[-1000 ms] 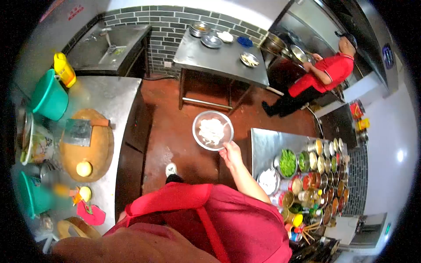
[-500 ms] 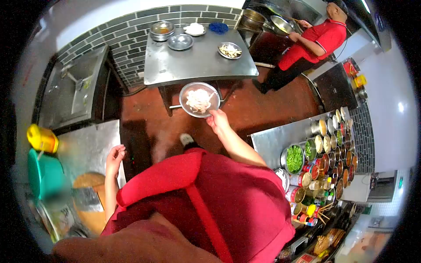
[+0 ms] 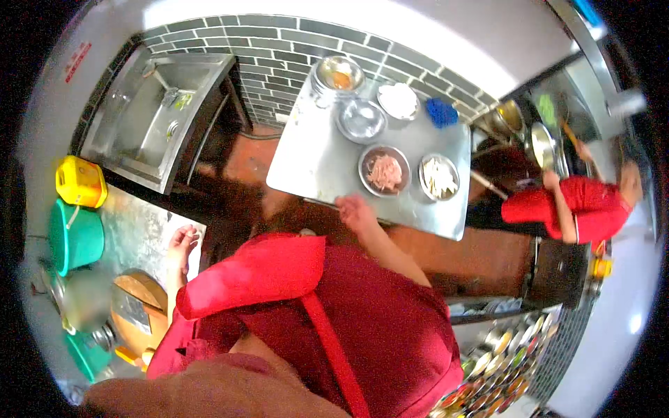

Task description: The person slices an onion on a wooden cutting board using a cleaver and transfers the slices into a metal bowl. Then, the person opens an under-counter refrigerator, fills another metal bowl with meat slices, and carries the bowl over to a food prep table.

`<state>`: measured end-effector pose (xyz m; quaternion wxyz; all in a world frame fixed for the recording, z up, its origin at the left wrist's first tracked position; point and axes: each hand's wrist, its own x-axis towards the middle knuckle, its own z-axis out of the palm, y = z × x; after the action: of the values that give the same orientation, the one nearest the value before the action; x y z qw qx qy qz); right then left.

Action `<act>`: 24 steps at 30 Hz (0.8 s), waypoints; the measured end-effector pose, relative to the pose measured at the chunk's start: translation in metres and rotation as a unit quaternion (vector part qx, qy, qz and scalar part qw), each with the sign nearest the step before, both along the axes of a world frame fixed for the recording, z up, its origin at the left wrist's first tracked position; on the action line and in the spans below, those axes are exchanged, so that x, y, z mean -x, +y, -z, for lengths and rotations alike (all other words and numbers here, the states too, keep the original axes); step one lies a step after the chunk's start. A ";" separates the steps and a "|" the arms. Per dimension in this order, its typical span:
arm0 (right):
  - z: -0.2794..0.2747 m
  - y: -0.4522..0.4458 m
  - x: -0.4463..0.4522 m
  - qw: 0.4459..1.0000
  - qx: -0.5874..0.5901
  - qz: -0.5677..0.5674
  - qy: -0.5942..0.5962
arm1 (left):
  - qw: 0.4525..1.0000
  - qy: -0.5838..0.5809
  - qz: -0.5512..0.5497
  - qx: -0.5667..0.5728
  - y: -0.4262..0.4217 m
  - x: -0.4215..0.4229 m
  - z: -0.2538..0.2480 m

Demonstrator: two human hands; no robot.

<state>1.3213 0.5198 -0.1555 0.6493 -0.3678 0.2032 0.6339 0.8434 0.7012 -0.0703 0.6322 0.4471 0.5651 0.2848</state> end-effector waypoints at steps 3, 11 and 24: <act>-0.001 0.049 -0.029 0.996 -0.056 -0.063 -0.019 | 0.998 -0.022 -0.041 0.041 0.013 0.001 0.007; -0.034 0.173 -0.044 0.995 0.044 0.040 -0.079 | 0.993 -0.075 -0.094 -0.015 0.133 -0.012 0.024; -0.143 0.552 0.138 0.614 -0.100 -0.581 -0.525 | 0.950 -0.212 -0.229 0.018 0.437 0.053 0.076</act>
<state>1.1835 1.0716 -0.0121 0.1736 -0.6114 -0.4933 0.5939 0.7908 1.1382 -0.1461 0.6630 0.2238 0.5103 0.4999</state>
